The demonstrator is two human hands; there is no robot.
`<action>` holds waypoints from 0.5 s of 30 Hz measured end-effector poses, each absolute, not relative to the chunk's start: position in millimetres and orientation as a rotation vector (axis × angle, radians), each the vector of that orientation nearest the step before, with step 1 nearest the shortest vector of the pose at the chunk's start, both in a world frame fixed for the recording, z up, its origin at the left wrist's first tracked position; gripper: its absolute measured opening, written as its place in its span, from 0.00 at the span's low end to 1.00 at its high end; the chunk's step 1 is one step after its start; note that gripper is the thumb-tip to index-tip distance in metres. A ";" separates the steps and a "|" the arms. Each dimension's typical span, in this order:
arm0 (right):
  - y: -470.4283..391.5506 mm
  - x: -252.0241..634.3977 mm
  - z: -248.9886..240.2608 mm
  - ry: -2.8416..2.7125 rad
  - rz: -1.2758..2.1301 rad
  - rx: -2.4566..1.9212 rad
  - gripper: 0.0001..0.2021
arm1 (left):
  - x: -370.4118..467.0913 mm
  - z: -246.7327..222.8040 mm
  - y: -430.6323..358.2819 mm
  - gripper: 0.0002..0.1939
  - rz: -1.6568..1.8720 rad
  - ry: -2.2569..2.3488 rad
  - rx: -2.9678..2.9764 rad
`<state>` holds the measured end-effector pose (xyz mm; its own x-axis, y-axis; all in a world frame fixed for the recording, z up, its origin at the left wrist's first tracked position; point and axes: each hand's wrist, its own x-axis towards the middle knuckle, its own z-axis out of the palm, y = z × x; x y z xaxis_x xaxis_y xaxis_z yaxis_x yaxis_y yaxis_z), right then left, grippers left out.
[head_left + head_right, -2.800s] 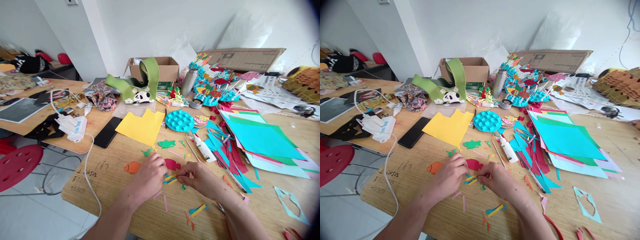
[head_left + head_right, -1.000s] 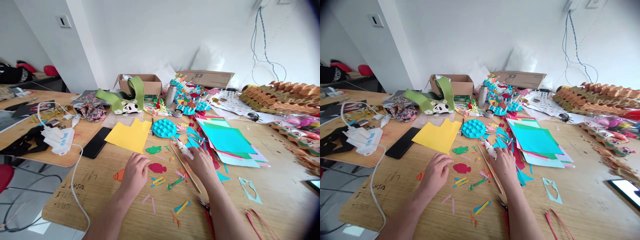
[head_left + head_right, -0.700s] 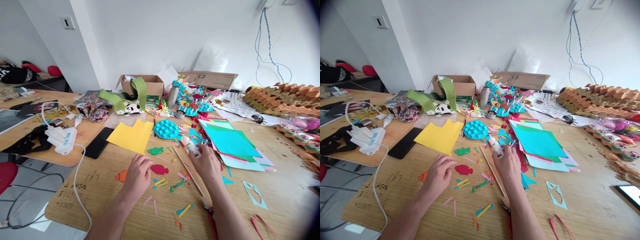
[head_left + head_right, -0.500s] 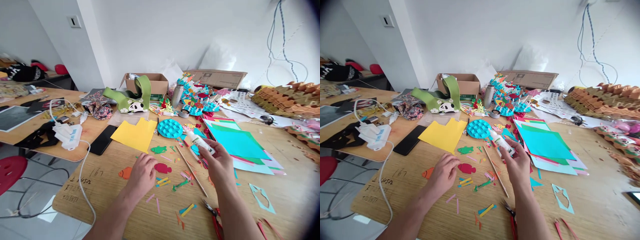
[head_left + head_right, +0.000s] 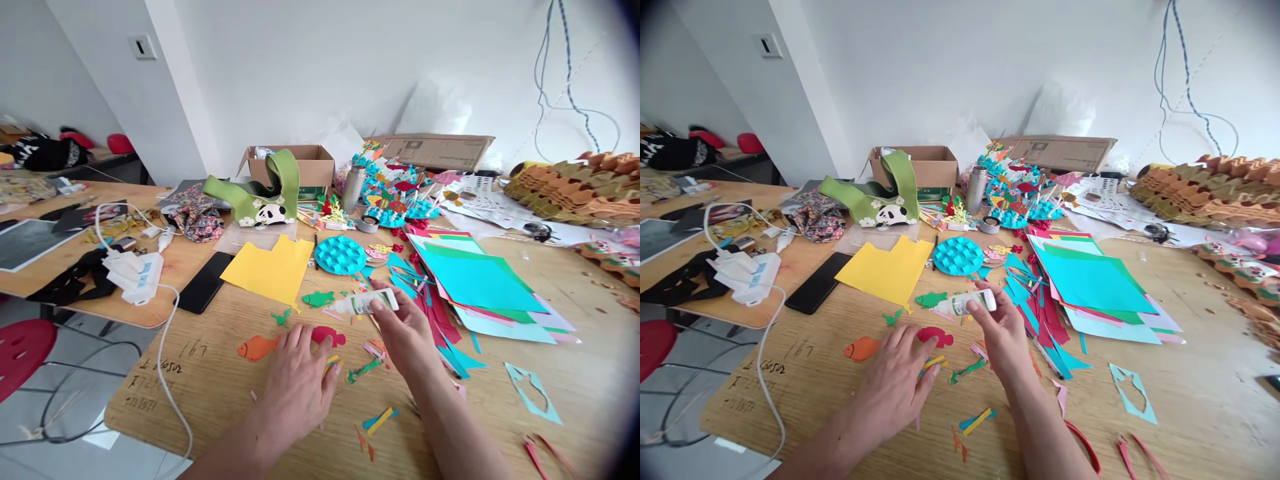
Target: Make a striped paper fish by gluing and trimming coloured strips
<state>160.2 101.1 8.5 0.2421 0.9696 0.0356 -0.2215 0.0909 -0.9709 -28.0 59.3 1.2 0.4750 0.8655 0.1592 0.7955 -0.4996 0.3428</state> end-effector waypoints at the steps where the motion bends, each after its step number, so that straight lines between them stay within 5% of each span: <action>1: 99.7 158.6 7.4 -0.950 1.076 -1.124 0.20 | -27.9 -0.5 57.9 0.18 0.458 1.448 2.504; 15: 93.3 149.3 -1.2 -1.472 0.709 -1.275 0.11 | -21.4 -11.3 44.6 0.20 0.436 1.536 2.576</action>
